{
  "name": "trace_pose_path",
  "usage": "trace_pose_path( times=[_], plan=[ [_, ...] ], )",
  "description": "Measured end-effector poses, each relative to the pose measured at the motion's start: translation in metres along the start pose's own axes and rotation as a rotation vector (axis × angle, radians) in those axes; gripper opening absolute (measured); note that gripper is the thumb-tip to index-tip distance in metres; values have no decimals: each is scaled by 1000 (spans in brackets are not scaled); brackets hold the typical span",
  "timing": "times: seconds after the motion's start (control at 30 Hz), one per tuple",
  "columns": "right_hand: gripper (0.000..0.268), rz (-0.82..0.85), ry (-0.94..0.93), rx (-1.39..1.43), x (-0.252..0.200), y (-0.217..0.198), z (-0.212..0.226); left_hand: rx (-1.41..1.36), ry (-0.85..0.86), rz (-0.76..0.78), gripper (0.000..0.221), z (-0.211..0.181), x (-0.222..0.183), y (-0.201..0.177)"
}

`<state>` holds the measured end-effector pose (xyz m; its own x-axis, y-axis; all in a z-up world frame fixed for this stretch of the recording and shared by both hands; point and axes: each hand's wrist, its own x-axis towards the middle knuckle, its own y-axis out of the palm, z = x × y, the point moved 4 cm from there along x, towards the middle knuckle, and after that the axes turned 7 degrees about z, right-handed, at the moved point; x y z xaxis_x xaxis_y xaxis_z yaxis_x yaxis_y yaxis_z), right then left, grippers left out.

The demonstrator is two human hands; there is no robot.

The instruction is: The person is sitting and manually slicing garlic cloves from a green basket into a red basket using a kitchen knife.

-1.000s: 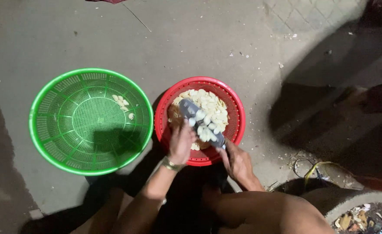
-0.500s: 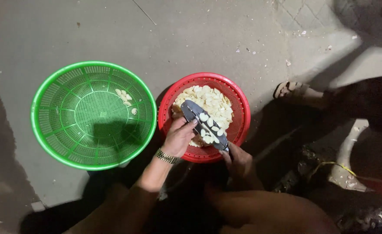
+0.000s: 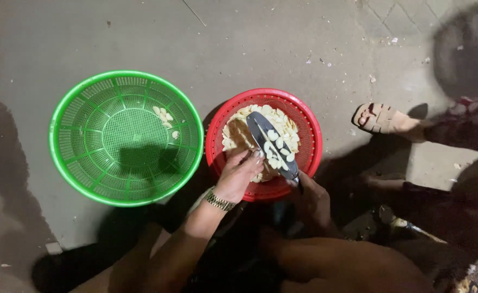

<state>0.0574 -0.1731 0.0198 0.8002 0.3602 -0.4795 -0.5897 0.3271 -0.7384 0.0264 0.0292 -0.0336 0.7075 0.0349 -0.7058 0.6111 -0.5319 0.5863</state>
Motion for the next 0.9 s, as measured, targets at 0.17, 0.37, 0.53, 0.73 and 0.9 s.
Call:
trace_pose_path(
  times=[0.17, 0.37, 0.53, 0.73, 0.9],
  plan=[
    [35, -24, -100, 90, -11, -3, 22, -38, 34, 65, 16, -29, -9, 13],
    [27, -93, -97, 52, -6, -5, 15, 9, 20, 25, 38, 28, 30, -40],
    [25, -131, -138, -24, 1, -2, -2, 863, 379, -86, 50, -96, -29, 7],
    [24, -150, -196, 142, -7, -16, 34, 1628, 978, -702, 12, -186, 42, -156],
    [23, -140, -223, 241, -7, -24, 53, 2163, 1060, -668, 6, -196, 71, -202]
  ],
)
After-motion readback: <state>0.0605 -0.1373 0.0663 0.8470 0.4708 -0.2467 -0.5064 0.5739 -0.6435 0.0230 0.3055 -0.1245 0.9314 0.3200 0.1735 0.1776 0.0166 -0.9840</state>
